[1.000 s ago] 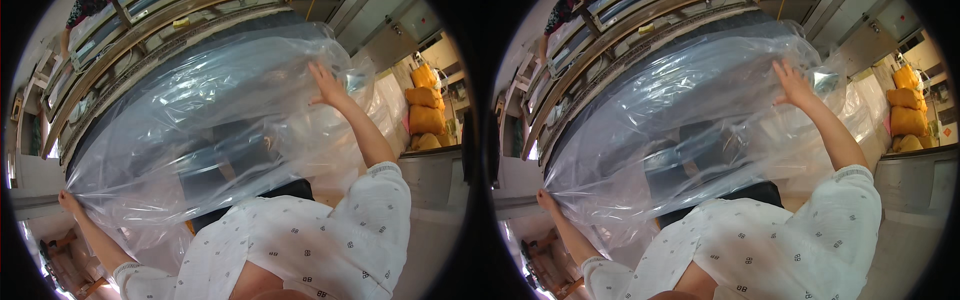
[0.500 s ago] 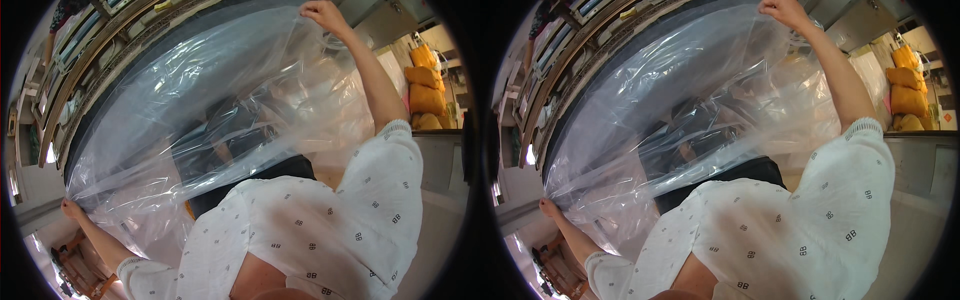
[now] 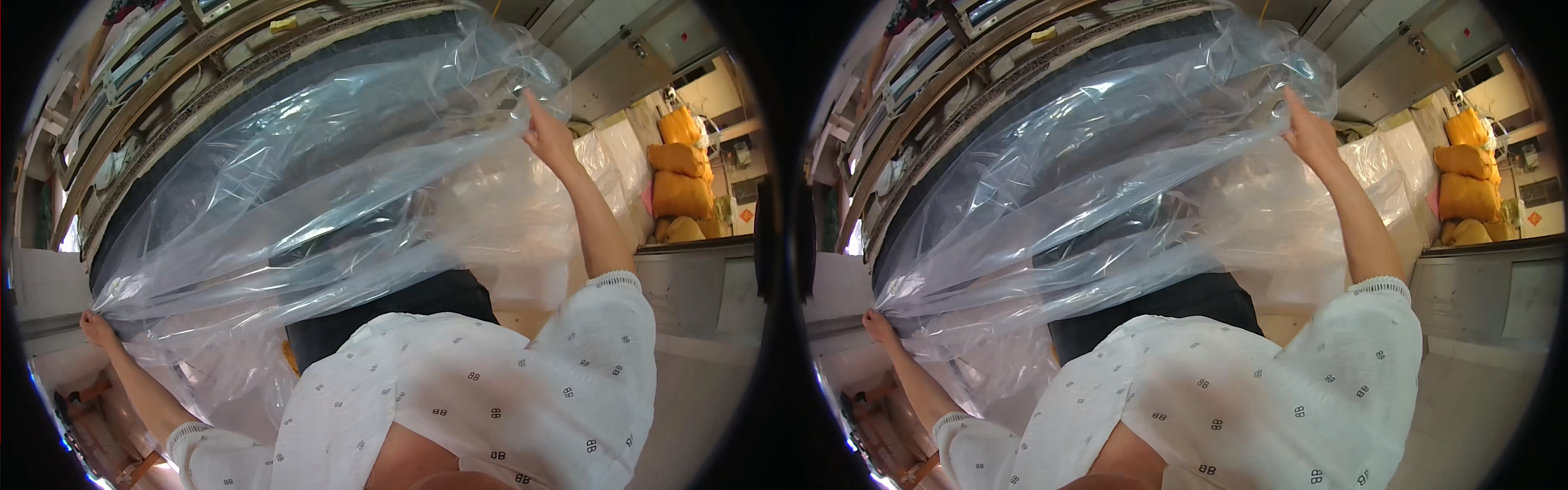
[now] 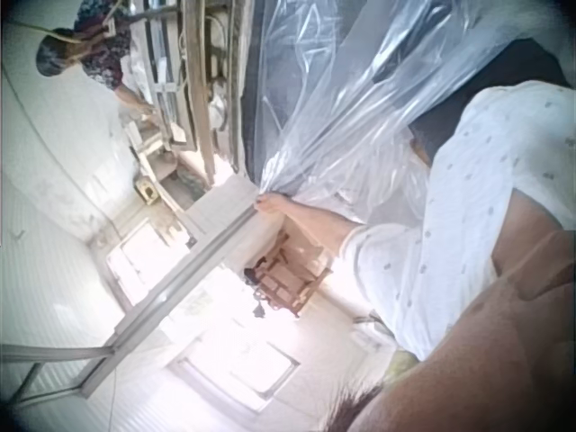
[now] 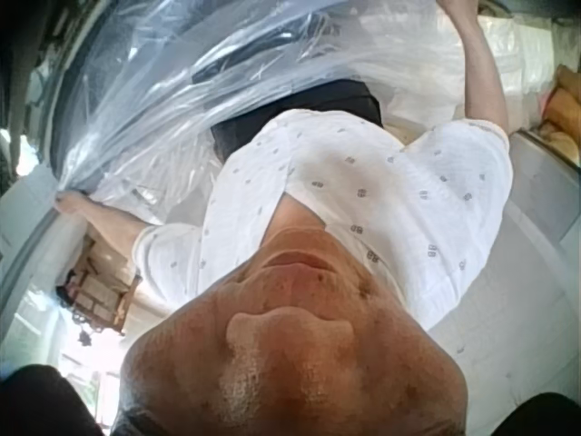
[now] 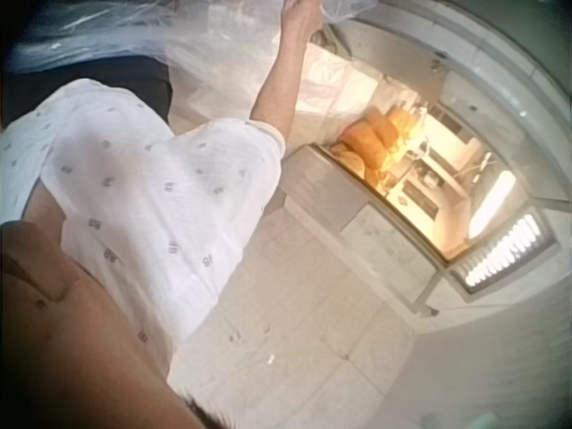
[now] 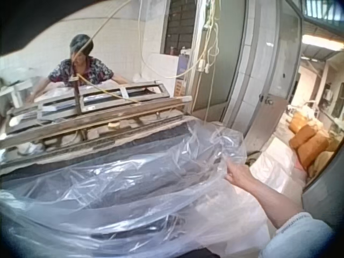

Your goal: The recorder is placing a large plastic sheet over a long industrial object or component on a workbench.

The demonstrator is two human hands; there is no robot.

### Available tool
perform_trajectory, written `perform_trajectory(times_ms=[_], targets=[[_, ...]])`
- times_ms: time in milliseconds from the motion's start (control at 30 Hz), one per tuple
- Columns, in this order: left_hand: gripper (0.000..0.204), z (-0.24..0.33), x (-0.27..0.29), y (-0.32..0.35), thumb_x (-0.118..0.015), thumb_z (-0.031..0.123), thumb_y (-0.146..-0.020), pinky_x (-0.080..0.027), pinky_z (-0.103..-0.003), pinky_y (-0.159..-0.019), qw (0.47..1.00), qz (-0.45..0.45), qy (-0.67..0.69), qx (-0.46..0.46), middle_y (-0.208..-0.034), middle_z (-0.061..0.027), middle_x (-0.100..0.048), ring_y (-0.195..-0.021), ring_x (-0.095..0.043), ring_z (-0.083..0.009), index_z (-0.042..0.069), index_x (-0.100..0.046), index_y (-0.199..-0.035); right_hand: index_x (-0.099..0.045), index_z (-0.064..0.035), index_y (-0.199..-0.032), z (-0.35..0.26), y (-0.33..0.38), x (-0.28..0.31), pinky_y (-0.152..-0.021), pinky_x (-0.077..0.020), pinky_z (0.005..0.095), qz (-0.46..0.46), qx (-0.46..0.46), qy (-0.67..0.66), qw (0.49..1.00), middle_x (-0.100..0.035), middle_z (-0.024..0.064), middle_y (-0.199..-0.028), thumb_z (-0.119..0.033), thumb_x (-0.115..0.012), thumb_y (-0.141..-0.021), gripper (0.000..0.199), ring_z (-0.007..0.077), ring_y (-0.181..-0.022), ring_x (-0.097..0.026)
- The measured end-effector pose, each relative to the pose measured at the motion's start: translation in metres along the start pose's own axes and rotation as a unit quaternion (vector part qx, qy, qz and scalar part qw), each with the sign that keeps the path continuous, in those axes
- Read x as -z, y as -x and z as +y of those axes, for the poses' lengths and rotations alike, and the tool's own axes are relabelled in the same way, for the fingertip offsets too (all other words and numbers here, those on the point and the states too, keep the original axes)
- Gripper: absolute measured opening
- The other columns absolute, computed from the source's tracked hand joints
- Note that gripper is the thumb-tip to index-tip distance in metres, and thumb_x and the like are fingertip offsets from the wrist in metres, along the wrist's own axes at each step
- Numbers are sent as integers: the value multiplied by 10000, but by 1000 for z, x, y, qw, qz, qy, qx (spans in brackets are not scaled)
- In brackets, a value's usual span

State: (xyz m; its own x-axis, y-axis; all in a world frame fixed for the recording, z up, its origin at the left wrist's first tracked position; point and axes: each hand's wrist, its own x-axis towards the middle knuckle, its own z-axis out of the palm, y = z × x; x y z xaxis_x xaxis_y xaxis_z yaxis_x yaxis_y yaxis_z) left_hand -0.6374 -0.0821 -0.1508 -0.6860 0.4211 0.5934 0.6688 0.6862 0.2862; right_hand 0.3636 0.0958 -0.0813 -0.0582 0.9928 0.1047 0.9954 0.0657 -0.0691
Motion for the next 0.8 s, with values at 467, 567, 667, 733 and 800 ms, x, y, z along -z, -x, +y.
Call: perform_trajectory(times_ms=[467,567,667,733,800], targets=[[324,-5,6,3,-486,275,-852,-443,-368,-796,998,23,23,46,-1004,-158,-614,-917,-583,-302,28,-589,-1033,-597,-69,-954,-100,-155,25,-722,-395,245,199,400,-76,891,-552,20,-907,-254,-618,-798,243,124,-753,-503],[327,-17,7,1,-492,259,-858,-443,-345,-802,997,-8,64,34,-1003,-153,-616,-911,-587,-274,5,-576,-1046,-595,-64,-843,-103,-176,43,-728,-382,224,-108,336,-134,926,-550,-18,-823,-283,-629,-802,225,91,-747,-489],[347,-23,10,0,-506,256,-857,-443,-331,-804,995,-5,98,12,-998,-160,-615,-902,-586,-268,-18,-566,-1060,-571,-66,-772,-108,-183,45,-686,-381,214,-316,245,-285,871,-515,-65,-703,-287,-631,-809,232,45,-707,-459],[347,-17,13,-2,-509,257,-858,-441,-325,-808,995,-15,91,28,-996,-161,-615,-903,-585,-272,-18,-569,-1061,-574,-69,-764,-106,-192,34,-633,-386,226,-373,161,-301,863,-523,-82,-713,-271,-627,-814,215,31,-684,-454],[347,-9,16,1,-512,257,-859,-440,-319,-811,995,-24,84,41,-994,-163,-615,-904,-583,-276,-18,-572,-1062,-578,-70,-774,-106,-196,6,-610,-393,243,-277,194,-323,884,-540,-64,-700,-260,-619,-813,199,56,-662,-477]])
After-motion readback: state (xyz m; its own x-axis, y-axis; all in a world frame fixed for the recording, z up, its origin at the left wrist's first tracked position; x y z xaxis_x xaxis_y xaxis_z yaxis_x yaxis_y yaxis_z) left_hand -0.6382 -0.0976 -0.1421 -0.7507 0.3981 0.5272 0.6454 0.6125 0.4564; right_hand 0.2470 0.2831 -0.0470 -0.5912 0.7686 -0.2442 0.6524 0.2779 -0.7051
